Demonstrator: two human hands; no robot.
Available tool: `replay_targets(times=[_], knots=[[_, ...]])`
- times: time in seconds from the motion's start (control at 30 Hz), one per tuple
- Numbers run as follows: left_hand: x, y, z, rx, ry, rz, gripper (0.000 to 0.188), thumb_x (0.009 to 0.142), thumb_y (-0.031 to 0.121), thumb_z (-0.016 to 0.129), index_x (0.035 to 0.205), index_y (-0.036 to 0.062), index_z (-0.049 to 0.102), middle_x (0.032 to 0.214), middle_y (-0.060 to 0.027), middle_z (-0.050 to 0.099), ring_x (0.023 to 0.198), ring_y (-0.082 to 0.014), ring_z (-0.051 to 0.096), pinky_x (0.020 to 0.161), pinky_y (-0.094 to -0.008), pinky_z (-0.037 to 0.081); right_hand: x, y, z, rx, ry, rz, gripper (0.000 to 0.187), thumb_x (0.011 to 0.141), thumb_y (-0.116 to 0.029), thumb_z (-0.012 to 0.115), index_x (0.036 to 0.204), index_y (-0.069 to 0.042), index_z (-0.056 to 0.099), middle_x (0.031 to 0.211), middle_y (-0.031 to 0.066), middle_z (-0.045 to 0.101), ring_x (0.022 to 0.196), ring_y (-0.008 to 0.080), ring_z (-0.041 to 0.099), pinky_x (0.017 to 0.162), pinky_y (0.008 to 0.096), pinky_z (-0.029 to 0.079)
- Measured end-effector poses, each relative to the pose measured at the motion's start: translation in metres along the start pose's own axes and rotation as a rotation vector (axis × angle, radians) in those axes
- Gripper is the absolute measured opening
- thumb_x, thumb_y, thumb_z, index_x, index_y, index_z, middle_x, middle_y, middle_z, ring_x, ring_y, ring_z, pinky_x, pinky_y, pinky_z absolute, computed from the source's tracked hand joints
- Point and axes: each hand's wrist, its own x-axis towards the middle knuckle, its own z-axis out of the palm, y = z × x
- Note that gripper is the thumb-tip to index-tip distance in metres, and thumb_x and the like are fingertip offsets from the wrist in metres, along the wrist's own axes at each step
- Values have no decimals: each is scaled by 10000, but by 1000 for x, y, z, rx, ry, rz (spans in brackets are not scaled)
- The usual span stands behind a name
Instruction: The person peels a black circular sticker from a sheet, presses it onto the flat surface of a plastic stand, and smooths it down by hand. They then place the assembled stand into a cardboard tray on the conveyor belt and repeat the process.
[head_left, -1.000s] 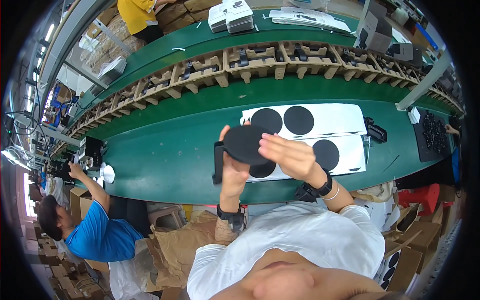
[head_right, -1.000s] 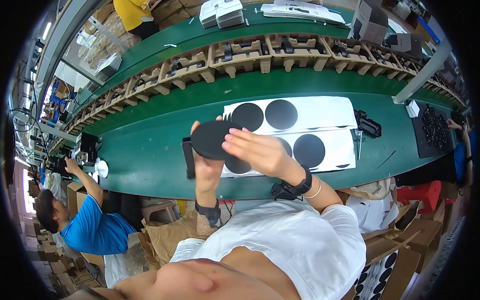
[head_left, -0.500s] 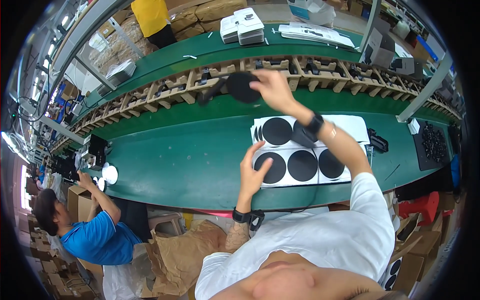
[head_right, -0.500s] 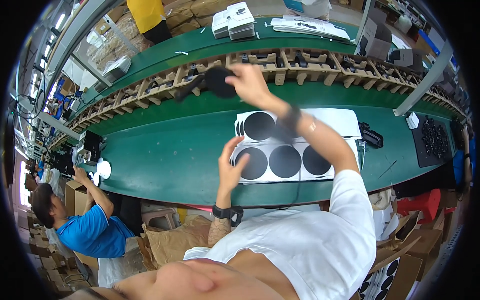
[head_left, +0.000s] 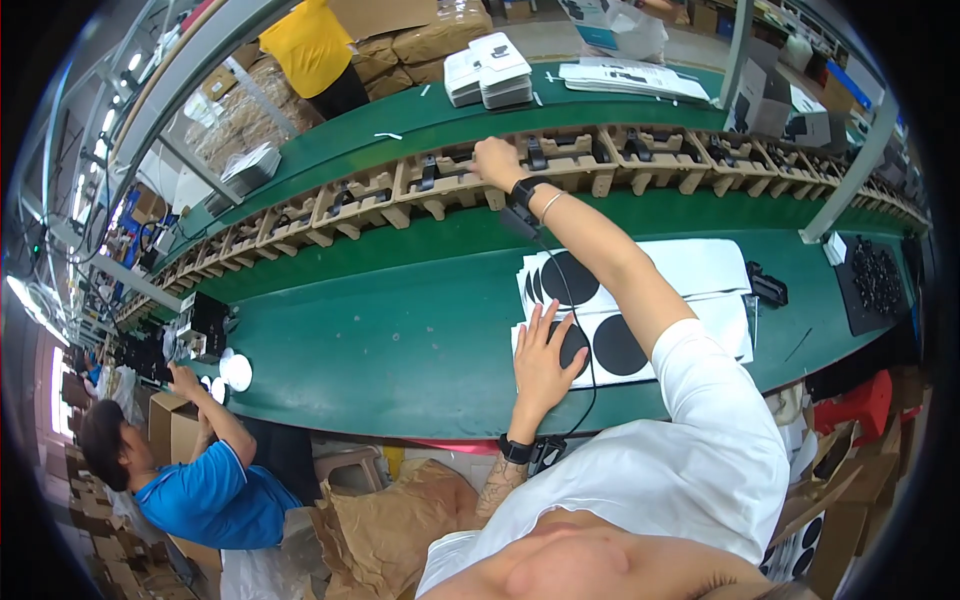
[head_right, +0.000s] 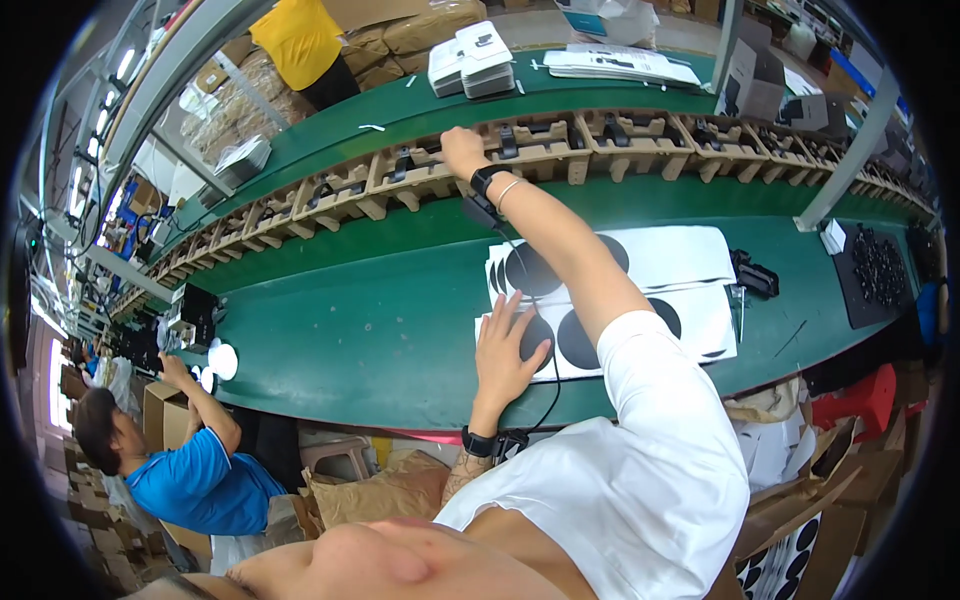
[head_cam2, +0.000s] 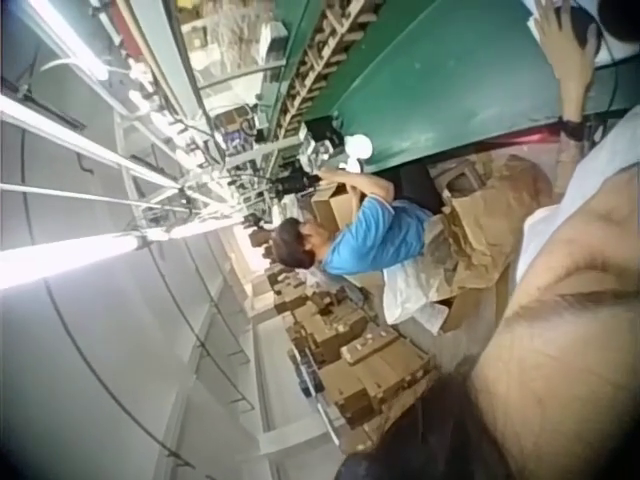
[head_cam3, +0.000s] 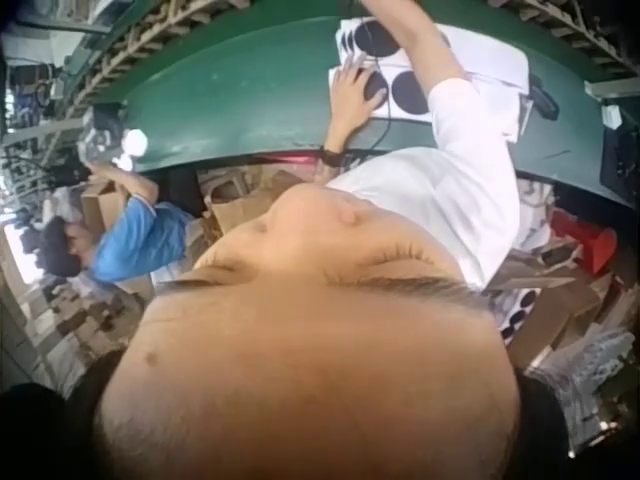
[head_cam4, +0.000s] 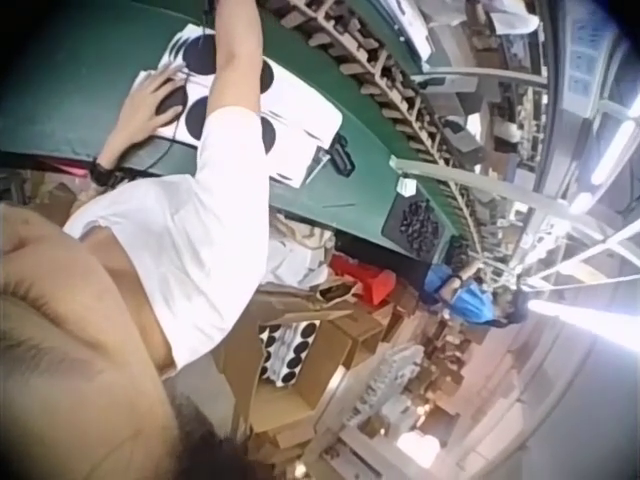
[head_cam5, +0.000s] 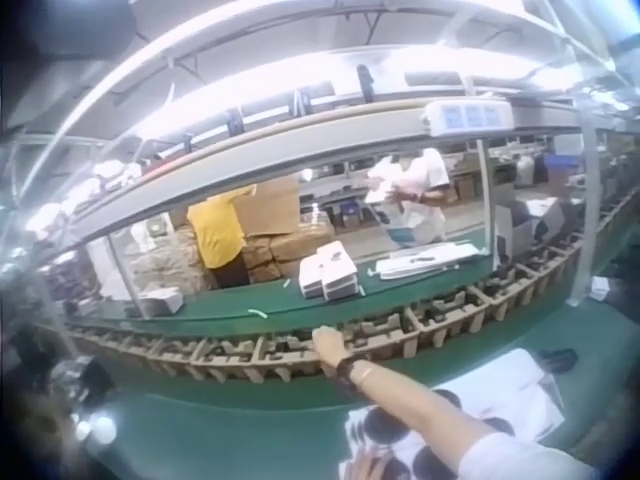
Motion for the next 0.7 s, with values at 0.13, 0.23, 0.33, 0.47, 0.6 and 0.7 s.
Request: replay_targets(times=[0.13, 0.23, 0.33, 0.47, 0.6, 0.7], knots=[[1, -1, 1, 10, -4, -15, 483, 765, 279, 661, 1206, 103, 574, 1423, -98, 397, 1344, -339, 314, 1071, -504, 266, -39, 7, 22, -322, 181, -147, 618, 728, -573, 661, 968, -5, 692, 1291, 254, 481, 1269, 404, 382, 947, 580, 390], [9, -1, 7, 13, -10, -3, 483, 764, 267, 662, 1212, 111, 573, 1422, -97, 400, 1342, -339, 320, 1072, -498, 266, -41, 18, 14, -359, -7, -74, 726, 724, -646, 615, 1105, -28, 643, 1416, 230, 311, 1343, 407, 209, 985, 629, 300], [14, -3, 13, 2, -27, 38, 492, 767, 269, 659, 1225, 114, 566, 1424, -96, 397, 1343, -341, 316, 1071, -502, 263, -41, 31, -4, -405, -124, 33, 827, 715, -698, 585, 1233, -53, 571, 1495, 222, 181, 1386, 415, 108, 1005, 659, 250], [13, -13, 14, 29, -8, 24, 499, 777, 272, 656, 1242, 117, 557, 1428, -96, 393, 1342, -343, 317, 1073, -502, 255, -72, 5, -34, -158, -363, -105, 923, 736, -708, 554, 1406, -99, 373, 1533, 210, 39, 1405, 418, 7, 1034, 673, 174], [21, -12, 27, 31, -4, 20, 485, 794, 264, 654, 1246, 119, 556, 1427, -101, 397, 1333, -346, 331, 1087, -488, 237, -173, 26, -101, 229, -226, -372, 796, 851, -562, 524, 1469, -154, 233, 1538, 179, 65, 1420, 361, 27, 1070, 631, 129], [22, -1, 23, 49, -19, 34, 476, 805, 263, 647, 1245, 106, 555, 1425, -105, 399, 1333, -352, 328, 1089, -494, 228, -257, 45, -146, 152, 56, -380, 682, 883, -482, 524, 1451, -186, 289, 1532, 133, 155, 1417, 337, 103, 1081, 600, 138]])
